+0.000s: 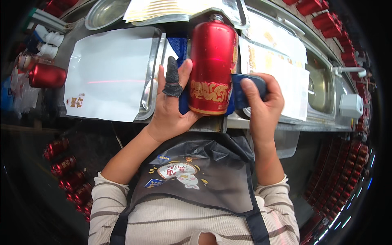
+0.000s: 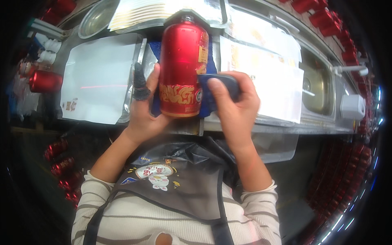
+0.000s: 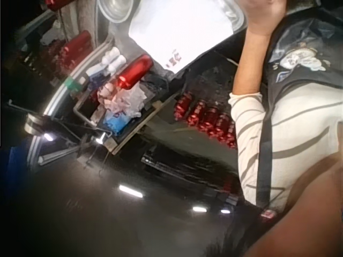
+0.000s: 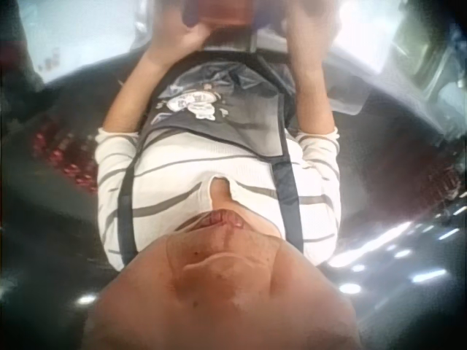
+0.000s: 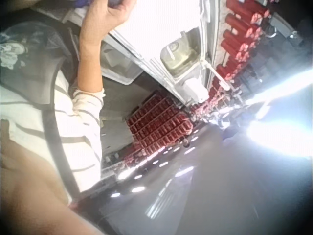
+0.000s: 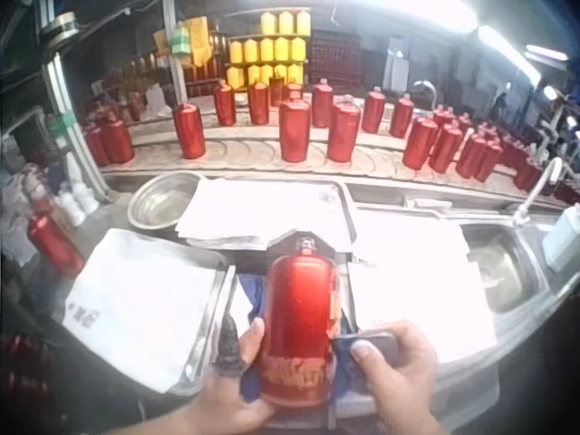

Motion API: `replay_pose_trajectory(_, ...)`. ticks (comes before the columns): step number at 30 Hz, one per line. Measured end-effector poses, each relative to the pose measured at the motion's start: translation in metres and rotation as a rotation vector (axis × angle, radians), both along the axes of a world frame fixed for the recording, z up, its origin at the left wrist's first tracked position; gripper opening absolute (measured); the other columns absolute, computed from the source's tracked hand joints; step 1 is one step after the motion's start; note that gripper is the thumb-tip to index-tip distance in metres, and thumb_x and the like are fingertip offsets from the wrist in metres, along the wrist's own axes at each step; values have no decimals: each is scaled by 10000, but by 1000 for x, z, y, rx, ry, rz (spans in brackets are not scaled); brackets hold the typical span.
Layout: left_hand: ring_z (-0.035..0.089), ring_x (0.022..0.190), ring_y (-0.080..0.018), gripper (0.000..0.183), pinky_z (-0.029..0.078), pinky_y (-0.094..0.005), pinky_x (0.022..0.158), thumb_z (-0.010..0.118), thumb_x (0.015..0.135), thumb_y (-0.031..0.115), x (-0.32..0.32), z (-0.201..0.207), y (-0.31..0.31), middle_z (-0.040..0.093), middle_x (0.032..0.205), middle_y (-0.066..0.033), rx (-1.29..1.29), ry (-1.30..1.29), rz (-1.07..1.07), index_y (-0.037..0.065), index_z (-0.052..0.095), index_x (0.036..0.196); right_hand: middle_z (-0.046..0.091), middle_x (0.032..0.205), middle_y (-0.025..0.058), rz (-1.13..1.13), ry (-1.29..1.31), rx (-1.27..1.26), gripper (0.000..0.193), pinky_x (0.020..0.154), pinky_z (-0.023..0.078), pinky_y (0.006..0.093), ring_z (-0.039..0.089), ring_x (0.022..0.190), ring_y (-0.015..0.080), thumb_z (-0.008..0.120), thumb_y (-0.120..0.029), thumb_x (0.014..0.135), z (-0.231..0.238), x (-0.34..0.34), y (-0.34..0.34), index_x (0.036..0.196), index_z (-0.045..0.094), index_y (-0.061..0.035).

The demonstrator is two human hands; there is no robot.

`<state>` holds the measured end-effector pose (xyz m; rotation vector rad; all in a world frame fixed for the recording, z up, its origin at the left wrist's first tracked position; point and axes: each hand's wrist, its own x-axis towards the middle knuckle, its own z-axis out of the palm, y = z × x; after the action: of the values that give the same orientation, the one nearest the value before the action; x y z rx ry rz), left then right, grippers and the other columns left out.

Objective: The person applies adhesive labels to red cylindrical bottles at a workstation. They peel labels from sheets, align and smooth them onto the bottle surface, and place finished bottles on a nearby rack. The person also handles label sheets and wipes the bottle surface during the process.

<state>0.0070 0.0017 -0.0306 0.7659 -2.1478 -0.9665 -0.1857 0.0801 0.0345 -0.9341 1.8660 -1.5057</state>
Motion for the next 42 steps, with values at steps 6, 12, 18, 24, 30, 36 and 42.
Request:
replay_pose_trajectory(6, 475, 1311, -403, 892, 127, -578, 1164, 782, 772, 392, 12, 11, -4, 439, 1477, -217, -138, -34, 50, 40, 360, 1475, 620, 1025, 46, -7, -408, -133, 201, 841, 462, 221, 601, 911, 89, 638, -56, 924, -22, -19, 24, 1116, 607, -5)
replay_pose_trajectory(12, 575, 453, -361, 382, 403, -420, 425, 707, 838, 269, -44, 49, -76, 608, 577, -152, 16, 648, 365, 4, 539, 622, 571, 1230, 105, 311, 139, -68, 729, 566, 395, 194, 561, 773, 84, 816, -256, 742, -33, -3, 27, 1365, 508, -35)
replay_pose_trajectory(18, 619, 960, -390, 414, 473, -447, 911, 585, 888, 368, -97, 30, -113, 649, 961, -232, 18, 176, 438, -38, 660, 917, 411, 1400, 142, 378, 498, -42, 961, 957, 524, 339, 543, 1170, 248, 841, 11, 672, -56, 12, 4, 1478, 320, -52)
replay_pose_trajectory(24, 654, 938, -395, 465, 490, -469, 887, 539, 922, 387, -93, 46, -96, 667, 962, -259, 140, 136, 370, -61, 638, 995, 415, 1373, 130, 355, 350, -20, 890, 1010, 483, 352, 494, 1223, 242, 826, 19, 701, -52, 11, 2, 1450, 347, -41)
replay_pose_trajectory(30, 667, 965, -418, 471, 506, -468, 892, 525, 934, 373, -101, 50, -100, 677, 990, -285, 300, 74, 293, -73, 573, 1077, 416, 1379, 125, 369, 407, -107, 873, 991, 500, 354, 510, 1207, 244, 811, 39, 699, -62, 3, -1, 1441, 357, -35)
replay_pose_trajectory(36, 655, 1006, -407, 491, 510, -449, 895, 561, 876, 420, -59, 52, -95, 680, 1044, -258, 354, 103, 274, -23, 655, 1067, 416, 1422, 136, 547, 416, -224, 967, 981, 516, 365, 544, 1207, 268, 839, 12, 651, -38, 20, 31, 1469, 328, -48)
replay_pose_trajectory(42, 656, 761, -149, 215, 514, -290, 704, 762, 838, 192, 190, 74, 24, 718, 836, -80, 399, 282, 200, -4, 717, 913, 516, 1361, 150, 1026, 358, 49, 1061, 642, 497, 222, 628, 734, 130, 903, -100, 588, 16, 76, 45, 1483, 338, -30)
